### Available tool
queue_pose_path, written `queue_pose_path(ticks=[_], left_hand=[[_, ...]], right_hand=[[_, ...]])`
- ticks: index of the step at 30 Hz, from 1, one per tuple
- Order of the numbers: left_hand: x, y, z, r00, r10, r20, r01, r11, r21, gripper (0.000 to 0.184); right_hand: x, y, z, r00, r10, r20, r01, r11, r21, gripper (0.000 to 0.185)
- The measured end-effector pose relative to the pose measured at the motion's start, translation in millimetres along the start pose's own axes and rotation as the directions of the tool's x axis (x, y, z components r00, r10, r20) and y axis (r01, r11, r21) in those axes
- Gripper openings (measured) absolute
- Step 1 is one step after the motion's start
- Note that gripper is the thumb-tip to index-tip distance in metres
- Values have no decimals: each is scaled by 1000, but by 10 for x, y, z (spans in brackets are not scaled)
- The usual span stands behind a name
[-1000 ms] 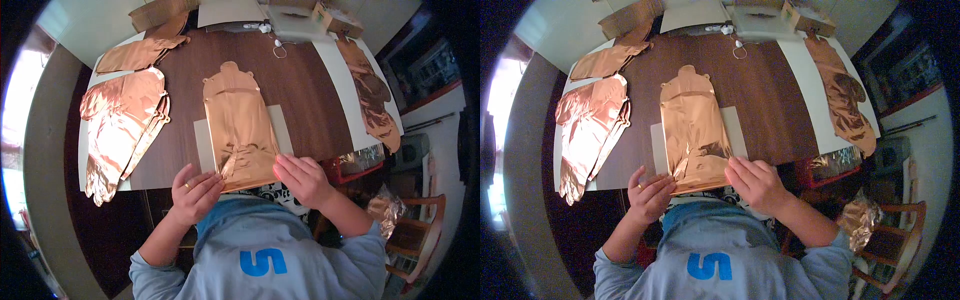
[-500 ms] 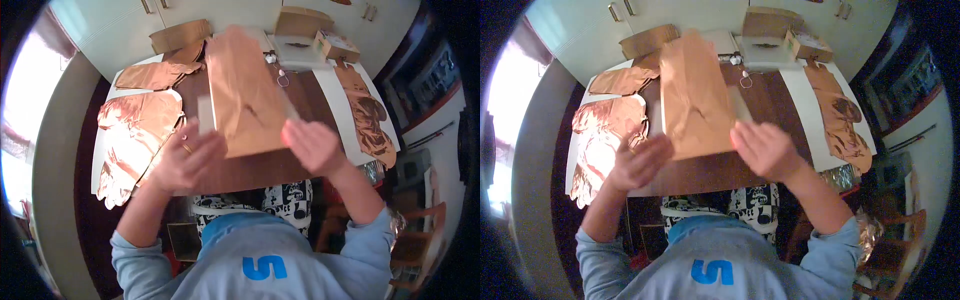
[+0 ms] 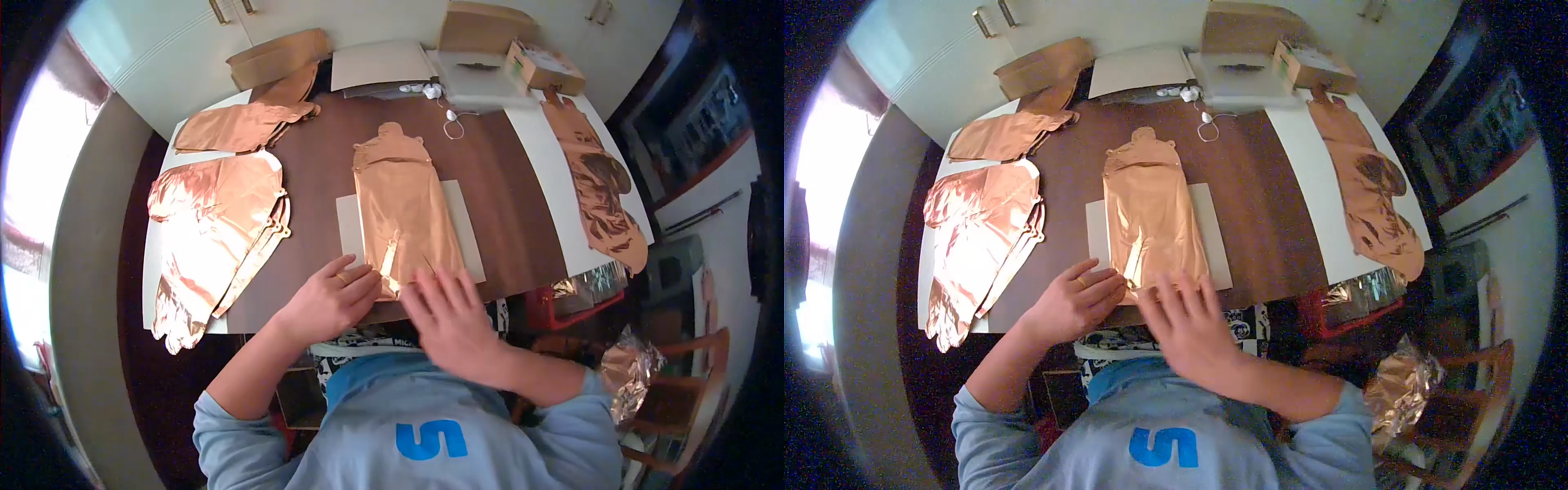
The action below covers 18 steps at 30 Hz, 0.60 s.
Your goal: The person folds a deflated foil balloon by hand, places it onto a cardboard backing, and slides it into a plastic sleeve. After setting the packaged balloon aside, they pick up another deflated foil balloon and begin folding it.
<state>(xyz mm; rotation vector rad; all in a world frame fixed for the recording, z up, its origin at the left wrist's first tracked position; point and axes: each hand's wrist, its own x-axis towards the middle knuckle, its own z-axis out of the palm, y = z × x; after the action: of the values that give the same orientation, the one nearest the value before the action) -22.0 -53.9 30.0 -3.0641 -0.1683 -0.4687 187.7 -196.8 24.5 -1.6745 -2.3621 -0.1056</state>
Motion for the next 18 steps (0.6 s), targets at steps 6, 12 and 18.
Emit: queue_pose_path(ticks=[6, 12, 18], left_hand=[[42, -199, -156, 990, -26, 140, 74, 933, -351, 36], [629, -231, 237, 999, -4, 53, 25, 916, -400, 52], [999, -805, 529, 987, 77, 143, -49, 980, -194, 65]], right_hand=[[105, -230, 439, 995, 97, -35, -98, 995, -12, 60], [57, -257, 511, 989, 144, -21, -144, 990, 9, 61], [110, -251, 399, 987, 159, 20, -159, 987, 20, 60]])
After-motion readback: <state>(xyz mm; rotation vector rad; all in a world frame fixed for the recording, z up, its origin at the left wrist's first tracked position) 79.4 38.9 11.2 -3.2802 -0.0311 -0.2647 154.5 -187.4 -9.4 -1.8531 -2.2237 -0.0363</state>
